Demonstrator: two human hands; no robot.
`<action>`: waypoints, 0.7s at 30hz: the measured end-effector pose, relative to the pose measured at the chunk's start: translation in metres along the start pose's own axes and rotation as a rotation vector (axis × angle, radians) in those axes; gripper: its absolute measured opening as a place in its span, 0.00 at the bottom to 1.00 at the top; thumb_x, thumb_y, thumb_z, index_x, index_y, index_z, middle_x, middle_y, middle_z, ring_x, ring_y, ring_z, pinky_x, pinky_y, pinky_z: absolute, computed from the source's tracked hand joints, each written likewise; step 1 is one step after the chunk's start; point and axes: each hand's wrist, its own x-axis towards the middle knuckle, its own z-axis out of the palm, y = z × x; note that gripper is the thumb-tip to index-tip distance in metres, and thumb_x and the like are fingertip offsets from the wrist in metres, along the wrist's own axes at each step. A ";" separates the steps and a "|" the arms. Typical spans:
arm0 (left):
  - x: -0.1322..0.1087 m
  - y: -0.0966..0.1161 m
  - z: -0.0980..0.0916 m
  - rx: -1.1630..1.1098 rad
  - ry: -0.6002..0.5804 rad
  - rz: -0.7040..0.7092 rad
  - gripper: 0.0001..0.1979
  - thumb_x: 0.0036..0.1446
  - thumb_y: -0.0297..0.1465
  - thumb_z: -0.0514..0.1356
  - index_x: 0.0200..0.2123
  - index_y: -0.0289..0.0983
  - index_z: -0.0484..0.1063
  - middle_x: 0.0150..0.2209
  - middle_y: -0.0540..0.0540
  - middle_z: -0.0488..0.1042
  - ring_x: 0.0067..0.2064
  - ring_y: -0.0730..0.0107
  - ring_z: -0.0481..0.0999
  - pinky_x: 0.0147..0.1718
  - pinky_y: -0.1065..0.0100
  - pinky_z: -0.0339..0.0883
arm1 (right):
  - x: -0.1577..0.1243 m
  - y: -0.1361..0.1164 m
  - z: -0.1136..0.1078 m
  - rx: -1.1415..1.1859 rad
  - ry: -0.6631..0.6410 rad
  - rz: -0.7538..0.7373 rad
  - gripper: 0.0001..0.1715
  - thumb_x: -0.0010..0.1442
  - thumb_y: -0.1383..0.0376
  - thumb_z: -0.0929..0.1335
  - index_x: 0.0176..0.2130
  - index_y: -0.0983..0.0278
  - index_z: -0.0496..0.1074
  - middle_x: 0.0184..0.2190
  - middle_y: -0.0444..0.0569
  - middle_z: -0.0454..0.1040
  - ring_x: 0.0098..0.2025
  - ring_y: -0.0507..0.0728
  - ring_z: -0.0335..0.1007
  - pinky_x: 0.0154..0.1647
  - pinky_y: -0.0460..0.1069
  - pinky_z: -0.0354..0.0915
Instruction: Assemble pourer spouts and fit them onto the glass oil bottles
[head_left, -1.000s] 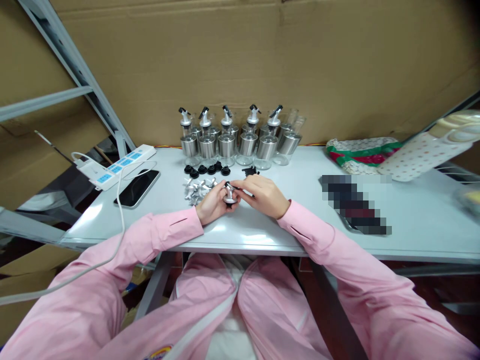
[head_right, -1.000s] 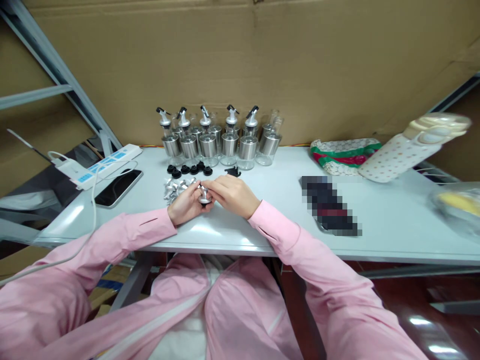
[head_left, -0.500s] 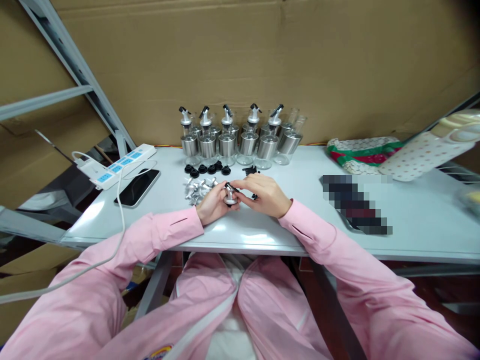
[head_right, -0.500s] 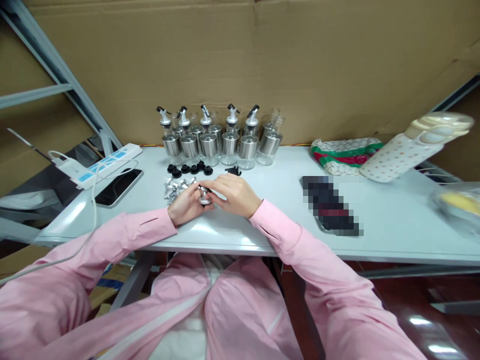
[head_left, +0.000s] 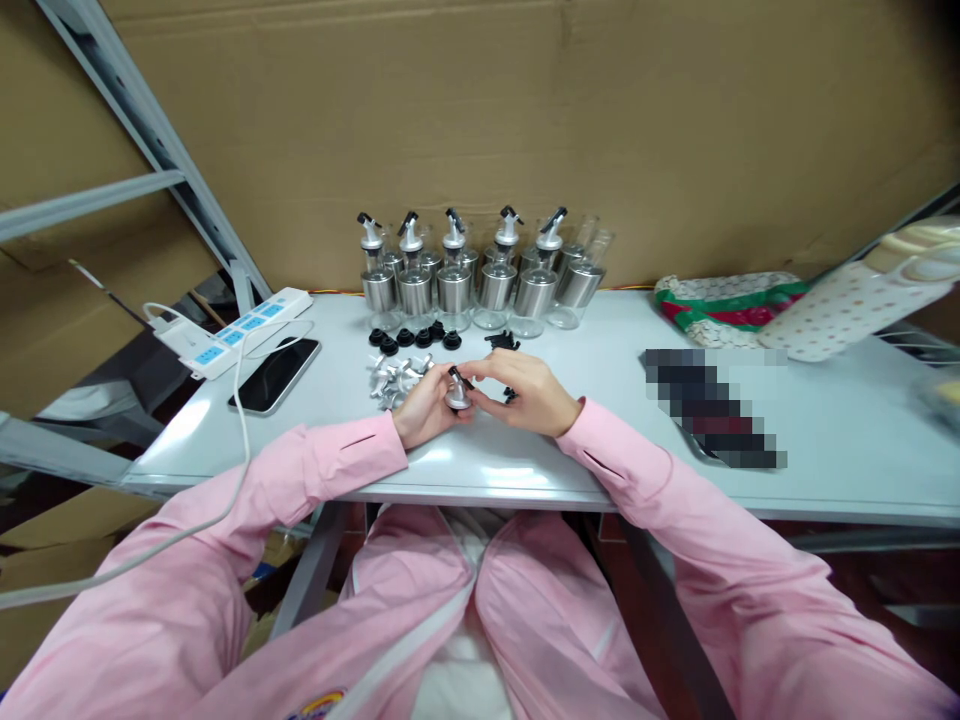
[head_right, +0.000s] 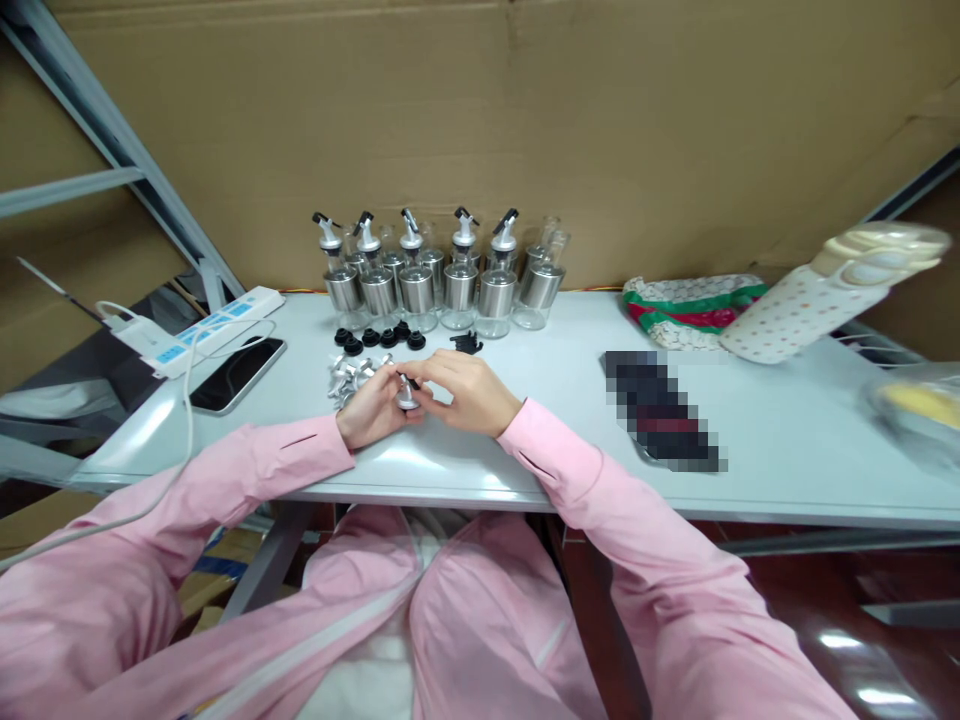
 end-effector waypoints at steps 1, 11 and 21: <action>0.000 0.000 0.000 -0.001 -0.006 -0.007 0.17 0.60 0.35 0.44 0.27 0.34 0.66 0.22 0.49 0.61 0.21 0.75 0.61 0.23 0.72 0.57 | 0.000 0.000 0.000 0.016 0.001 0.013 0.14 0.58 0.68 0.64 0.45 0.63 0.69 0.29 0.47 0.74 0.32 0.52 0.69 0.34 0.48 0.66; 0.001 0.000 -0.002 0.002 -0.037 -0.037 0.18 0.60 0.35 0.44 0.29 0.32 0.68 0.23 0.48 0.63 0.21 0.75 0.60 0.23 0.72 0.56 | 0.001 -0.002 0.000 0.016 -0.012 0.071 0.15 0.54 0.70 0.65 0.43 0.62 0.71 0.26 0.44 0.74 0.28 0.51 0.69 0.32 0.46 0.65; 0.001 -0.001 0.000 -0.014 0.047 -0.067 0.19 0.61 0.33 0.41 0.25 0.33 0.65 0.21 0.48 0.63 0.19 0.75 0.61 0.21 0.71 0.55 | -0.003 0.000 0.002 -0.020 -0.058 0.105 0.14 0.52 0.71 0.67 0.41 0.63 0.72 0.29 0.43 0.78 0.21 0.48 0.67 0.23 0.42 0.60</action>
